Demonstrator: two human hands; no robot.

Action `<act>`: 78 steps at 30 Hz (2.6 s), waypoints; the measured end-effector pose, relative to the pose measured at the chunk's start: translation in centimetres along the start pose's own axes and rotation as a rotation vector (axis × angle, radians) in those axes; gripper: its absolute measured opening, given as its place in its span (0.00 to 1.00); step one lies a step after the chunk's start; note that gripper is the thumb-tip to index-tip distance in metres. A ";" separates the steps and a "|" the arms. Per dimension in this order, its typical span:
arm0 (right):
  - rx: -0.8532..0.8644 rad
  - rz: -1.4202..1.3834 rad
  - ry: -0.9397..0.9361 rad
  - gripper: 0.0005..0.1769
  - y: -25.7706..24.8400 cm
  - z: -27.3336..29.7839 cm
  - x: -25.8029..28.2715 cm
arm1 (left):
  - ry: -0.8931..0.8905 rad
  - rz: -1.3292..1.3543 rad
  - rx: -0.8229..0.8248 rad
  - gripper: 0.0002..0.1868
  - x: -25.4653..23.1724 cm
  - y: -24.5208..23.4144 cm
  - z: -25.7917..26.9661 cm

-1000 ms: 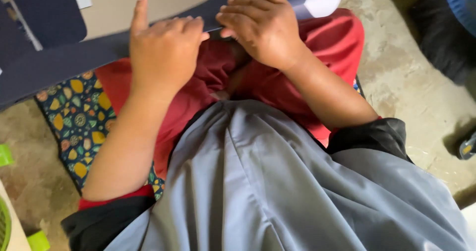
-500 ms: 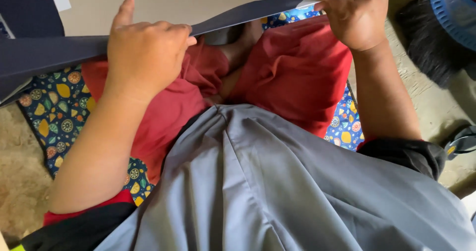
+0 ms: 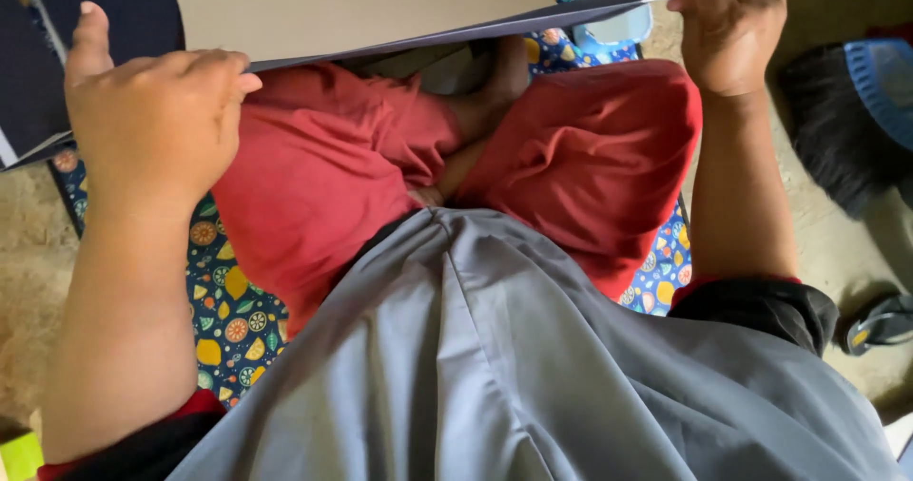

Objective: Applying glue to white paper strips and attaching them to a blue cardboard sheet to assemble a product.

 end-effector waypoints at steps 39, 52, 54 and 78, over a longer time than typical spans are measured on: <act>-0.062 -0.728 -0.088 0.20 5.1 -15.5 19.4 | -0.484 0.198 -0.469 0.22 8.5 -2.4 11.4; 0.021 -0.680 -0.425 0.07 -1.8 -12.4 14.0 | -1.865 1.848 -0.669 0.34 15.9 19.3 18.2; 0.070 -0.632 -0.422 0.08 0.1 -11.6 12.3 | -1.797 1.753 -0.522 0.42 15.2 17.9 17.8; 0.011 -0.464 -0.471 0.07 7.5 -8.9 -0.2 | -1.773 1.131 -0.819 0.18 12.1 11.3 14.5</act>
Point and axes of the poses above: each hand's wrist, its own z-axis away from the middle knuckle, its own y-axis out of the palm, x = y × z, the point moved 8 cm from there along -z, towards the middle knuckle, and after that the axes turned 7 degrees about -x, right-handed, at the moved point
